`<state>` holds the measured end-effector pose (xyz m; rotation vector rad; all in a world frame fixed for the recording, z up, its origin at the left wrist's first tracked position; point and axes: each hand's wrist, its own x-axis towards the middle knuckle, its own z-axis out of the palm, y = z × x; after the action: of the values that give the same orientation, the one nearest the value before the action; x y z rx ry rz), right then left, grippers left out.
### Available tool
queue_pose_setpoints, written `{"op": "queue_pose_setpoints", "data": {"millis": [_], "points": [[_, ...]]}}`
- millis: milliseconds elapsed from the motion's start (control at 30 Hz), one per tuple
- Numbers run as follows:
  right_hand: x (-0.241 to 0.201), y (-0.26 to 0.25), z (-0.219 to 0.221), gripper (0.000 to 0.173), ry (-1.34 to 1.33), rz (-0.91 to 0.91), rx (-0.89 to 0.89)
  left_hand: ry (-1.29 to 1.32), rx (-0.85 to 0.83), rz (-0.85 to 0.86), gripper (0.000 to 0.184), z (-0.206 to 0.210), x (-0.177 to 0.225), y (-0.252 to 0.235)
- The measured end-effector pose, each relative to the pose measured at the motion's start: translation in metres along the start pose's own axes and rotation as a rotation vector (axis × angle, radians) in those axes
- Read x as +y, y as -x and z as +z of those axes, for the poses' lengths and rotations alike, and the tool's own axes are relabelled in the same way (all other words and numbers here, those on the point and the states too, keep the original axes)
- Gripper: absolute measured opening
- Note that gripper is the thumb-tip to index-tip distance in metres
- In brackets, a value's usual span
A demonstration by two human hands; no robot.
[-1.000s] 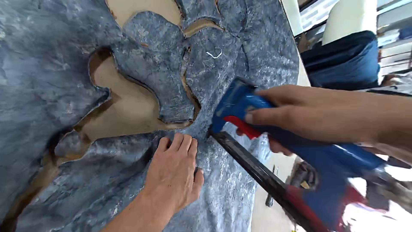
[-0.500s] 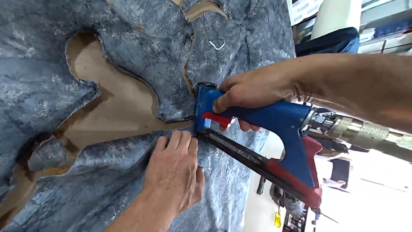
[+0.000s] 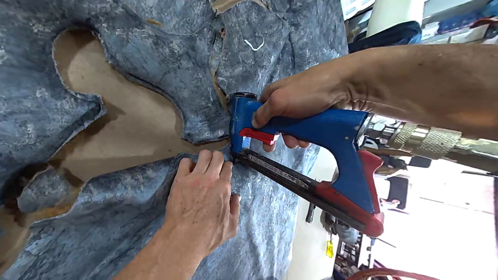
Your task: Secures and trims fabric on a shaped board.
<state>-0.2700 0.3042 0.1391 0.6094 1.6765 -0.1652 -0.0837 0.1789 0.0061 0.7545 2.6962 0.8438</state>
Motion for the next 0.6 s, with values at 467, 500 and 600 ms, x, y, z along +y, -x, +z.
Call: {"op": "queue_pose_setpoints", "data": {"millis": [467, 500, 600], "points": [[0.0039, 0.001, 0.0034, 0.02, -0.124, -0.003, 0.004, 0.034, 0.053, -0.032, 0.062, 0.0019, -0.0011, 0.0016], [0.0042, 0.0011, 0.0036, 0.02, -0.131, -0.006, 0.008, 0.037, 0.054, -0.032, 0.062, 0.0018, -0.0016, 0.0016], [0.0048, 0.0038, 0.0072, 0.019, -0.138, -0.026, 0.017, 0.039, 0.064, -0.033, 0.061, 0.0033, -0.002, 0.0021]]}}
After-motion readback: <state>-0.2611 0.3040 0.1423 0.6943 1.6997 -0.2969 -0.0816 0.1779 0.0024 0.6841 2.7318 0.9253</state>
